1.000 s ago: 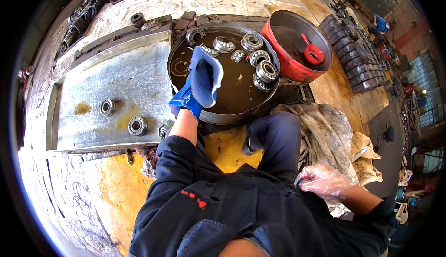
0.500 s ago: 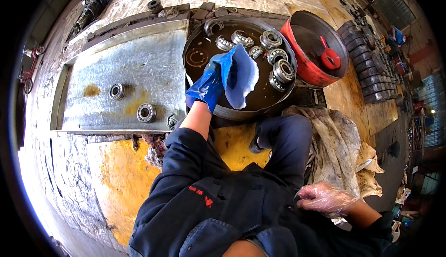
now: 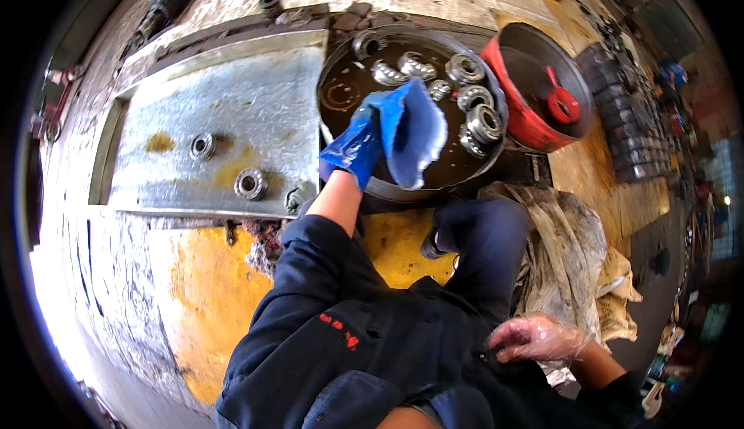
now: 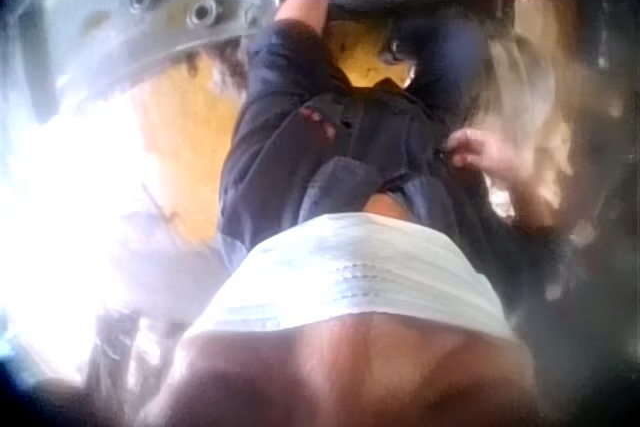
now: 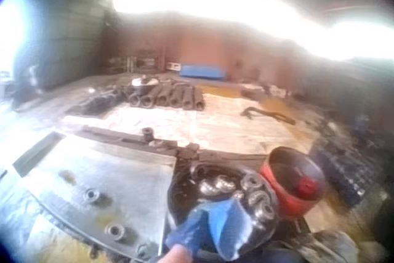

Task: The person wipes several small metal mechanical parts with a blue cloth while they are submerged in a container of liquid. They then walk across the workshop, remove a pair of blue gloves, and put on a pair of clear disposable gloves.

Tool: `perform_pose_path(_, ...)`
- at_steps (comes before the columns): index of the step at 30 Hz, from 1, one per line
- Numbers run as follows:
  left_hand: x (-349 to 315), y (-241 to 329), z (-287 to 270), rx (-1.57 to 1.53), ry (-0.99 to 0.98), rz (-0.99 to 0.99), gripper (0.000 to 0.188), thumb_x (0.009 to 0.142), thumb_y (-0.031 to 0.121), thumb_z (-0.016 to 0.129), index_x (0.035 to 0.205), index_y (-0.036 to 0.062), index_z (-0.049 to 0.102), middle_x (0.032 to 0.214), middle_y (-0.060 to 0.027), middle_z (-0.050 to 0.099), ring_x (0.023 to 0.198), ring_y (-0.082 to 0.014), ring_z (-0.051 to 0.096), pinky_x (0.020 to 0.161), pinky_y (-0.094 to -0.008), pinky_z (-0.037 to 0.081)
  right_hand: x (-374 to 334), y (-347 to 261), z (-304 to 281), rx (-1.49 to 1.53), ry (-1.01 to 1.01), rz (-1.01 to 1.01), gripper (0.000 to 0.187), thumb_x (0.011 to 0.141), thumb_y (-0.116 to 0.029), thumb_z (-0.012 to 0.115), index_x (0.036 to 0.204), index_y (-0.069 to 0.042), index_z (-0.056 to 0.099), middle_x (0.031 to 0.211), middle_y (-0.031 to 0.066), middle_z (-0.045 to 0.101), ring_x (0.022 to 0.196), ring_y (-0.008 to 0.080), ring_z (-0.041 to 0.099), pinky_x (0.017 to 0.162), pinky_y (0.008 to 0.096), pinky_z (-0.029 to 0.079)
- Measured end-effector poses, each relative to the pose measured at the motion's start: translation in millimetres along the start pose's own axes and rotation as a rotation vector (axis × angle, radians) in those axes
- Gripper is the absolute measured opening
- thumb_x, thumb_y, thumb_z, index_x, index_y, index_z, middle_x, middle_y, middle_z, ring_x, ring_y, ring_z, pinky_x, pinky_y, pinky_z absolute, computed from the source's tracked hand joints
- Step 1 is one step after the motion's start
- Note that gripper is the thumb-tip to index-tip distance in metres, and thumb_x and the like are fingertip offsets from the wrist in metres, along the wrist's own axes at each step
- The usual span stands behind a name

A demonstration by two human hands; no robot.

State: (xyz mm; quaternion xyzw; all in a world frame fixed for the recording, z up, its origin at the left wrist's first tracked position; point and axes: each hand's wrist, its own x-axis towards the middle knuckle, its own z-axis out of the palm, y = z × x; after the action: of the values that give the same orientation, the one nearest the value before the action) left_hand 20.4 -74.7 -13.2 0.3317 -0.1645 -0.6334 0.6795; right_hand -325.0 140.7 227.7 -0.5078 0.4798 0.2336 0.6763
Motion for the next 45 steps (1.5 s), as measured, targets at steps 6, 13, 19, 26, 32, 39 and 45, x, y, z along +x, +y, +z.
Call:
perform_pose_path(6,8.1,-17.2,-3.2,-0.265,-0.076,0.013,0.016,0.088,0.017,0.049,0.093,0.01,0.062,0.078,-0.0055,0.063,0.065,-0.0174,0.059,0.057,-0.0324,0.05,10.6,22.4,5.0,0.057,0.096,-0.128,0.024,0.074,-0.007,0.074,0.095,-0.001,0.067,0.083,0.0059,0.066,0.078,0.0112,0.06,0.069,0.0245,0.046)
perform_pose_path(13,-0.3,-9.7,2.2,-0.24,0.005,-0.005,0.012,0.088,0.014,0.052,0.09,0.0072,0.062,0.078,-0.0098,0.063,0.063,-0.0222,0.06,0.058,-0.0345,0.051,14.4,13.5,6.5,-0.254,0.212,-0.276,0.023,0.068,-0.012,0.077,0.088,-0.003,0.068,0.084,0.0085,0.066,0.077,0.0157,0.063,0.068,0.0265,0.049)
perform_pose_path(19,-7.9,-0.1,4.6,-0.205,0.006,0.055,0.015,0.09,0.016,0.05,0.092,0.0058,0.061,0.08,-0.0112,0.063,0.066,-0.022,0.06,0.059,-0.0354,0.052,16.3,0.8,4.9,-0.693,0.285,-0.242,0.023,0.069,-0.011,0.071,0.09,-0.005,0.066,0.086,0.0098,0.065,0.08,0.0215,0.062,0.072,0.033,0.048)
perform_pose_path(26,-7.0,-18.8,5.5,-0.2,-0.101,0.114,0.016,0.092,0.019,0.049,0.095,0.0114,0.062,0.079,-0.0045,0.062,0.066,-0.0161,0.058,0.056,-0.0298,0.047,21.6,10.8,5.5,-0.582,0.237,-0.227,0.026,0.083,-0.014,0.061,0.108,-0.006,0.058,0.09,0.012,0.064,0.083,0.0237,0.063,0.073,0.0322,0.051)
perform_pose_path(32,-4.9,-12.0,-6.9,-0.192,-0.054,0.108,0.014,0.088,0.014,0.049,0.085,0.009,0.062,0.071,-0.0062,0.061,0.055,-0.0165,0.056,0.048,-0.0283,0.046,38.8,-1.0,-10.3,-0.518,0.096,-0.135,0.027,0.083,-0.013,0.063,0.108,-0.004,0.058,0.088,0.01,0.064,0.08,0.018,0.062,0.071,0.0296,0.051)
perform_pose_path(39,-0.6,-15.2,-6.0,-0.255,-0.018,0.11,0.012,0.088,0.012,0.049,0.087,0.0086,0.061,0.07,-0.0061,0.06,0.055,-0.0165,0.055,0.048,-0.0277,0.045,42.4,0.1,-20.0,-0.533,-0.007,-0.076,0.032,0.083,-0.01,0.065,0.113,-0.004,0.057,0.093,0.0069,0.063,0.082,0.0126,0.059,0.072,0.0261,0.05)
perform_pose_path(45,-14.5,-12.2,0.0,-0.238,-0.064,0.119,0.014,0.09,0.016,0.049,0.091,0.0085,0.061,0.075,-0.006,0.061,0.061,-0.0163,0.057,0.053,-0.0286,0.047,49.9,56.1,-39.0,-0.133,-0.068,-0.092,0.034,0.081,-0.014,0.068,0.113,-0.007,0.059,0.095,0.0079,0.063,0.084,0.0145,0.059,0.074,0.0268,0.049)
